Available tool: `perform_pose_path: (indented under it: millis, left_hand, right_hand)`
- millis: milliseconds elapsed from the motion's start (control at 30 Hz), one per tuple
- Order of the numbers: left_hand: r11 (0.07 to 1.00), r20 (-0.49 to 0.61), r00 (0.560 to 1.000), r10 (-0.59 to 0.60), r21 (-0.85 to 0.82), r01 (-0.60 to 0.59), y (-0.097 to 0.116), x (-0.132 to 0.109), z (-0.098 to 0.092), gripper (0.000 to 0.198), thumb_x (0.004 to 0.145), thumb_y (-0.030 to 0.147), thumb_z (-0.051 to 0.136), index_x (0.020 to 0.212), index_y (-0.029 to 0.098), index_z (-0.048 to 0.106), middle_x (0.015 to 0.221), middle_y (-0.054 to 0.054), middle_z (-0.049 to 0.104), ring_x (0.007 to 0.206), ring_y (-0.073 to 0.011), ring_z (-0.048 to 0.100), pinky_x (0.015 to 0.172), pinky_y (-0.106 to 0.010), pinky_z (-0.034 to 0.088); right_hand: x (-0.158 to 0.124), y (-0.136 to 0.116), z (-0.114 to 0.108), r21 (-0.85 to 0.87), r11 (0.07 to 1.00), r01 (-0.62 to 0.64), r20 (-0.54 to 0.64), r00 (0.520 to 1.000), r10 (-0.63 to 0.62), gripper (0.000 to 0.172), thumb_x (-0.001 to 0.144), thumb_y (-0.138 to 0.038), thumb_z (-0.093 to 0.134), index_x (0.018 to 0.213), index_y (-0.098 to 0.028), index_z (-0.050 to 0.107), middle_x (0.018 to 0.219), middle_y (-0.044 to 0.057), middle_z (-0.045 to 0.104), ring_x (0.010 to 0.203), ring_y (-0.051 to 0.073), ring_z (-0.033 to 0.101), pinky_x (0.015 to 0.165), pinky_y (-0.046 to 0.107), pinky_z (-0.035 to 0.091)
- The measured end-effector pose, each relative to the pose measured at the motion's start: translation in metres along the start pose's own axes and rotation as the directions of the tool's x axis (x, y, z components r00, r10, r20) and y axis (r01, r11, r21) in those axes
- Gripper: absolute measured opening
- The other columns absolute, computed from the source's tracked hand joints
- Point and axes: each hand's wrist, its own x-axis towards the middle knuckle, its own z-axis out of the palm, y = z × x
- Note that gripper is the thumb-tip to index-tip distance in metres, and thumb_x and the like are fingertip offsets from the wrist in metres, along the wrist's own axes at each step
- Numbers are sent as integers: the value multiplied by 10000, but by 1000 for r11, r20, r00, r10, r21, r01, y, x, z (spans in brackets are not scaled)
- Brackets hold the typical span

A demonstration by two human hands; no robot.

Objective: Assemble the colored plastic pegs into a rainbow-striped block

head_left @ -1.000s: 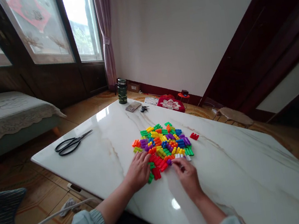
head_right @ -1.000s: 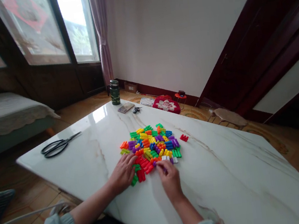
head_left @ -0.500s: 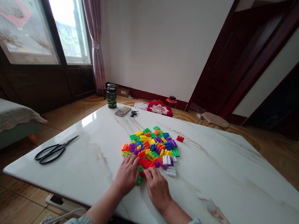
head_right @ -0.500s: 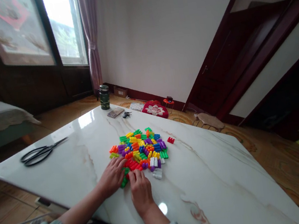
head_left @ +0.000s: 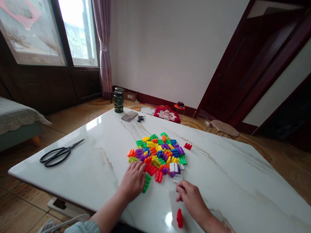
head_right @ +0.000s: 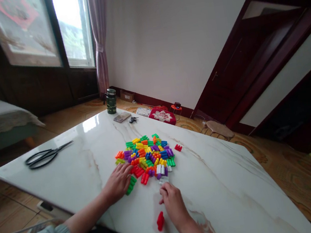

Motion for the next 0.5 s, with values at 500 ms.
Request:
perform_pose_path:
  millis: [500]
  left_hand:
    - [1000, 78, 997, -19, 26, 17, 0, 0, 1, 384, 894, 253, 382, 1234, 123, 508, 1201, -125, 532, 1125, -271, 447, 1027, -462, 326]
  right_hand:
    - [-74, -10, -41, -189, 982, -21, 20, 999, 25, 191, 871, -327, 524, 939, -208, 657, 936, 49, 641, 748, 144, 617, 721, 264, 494]
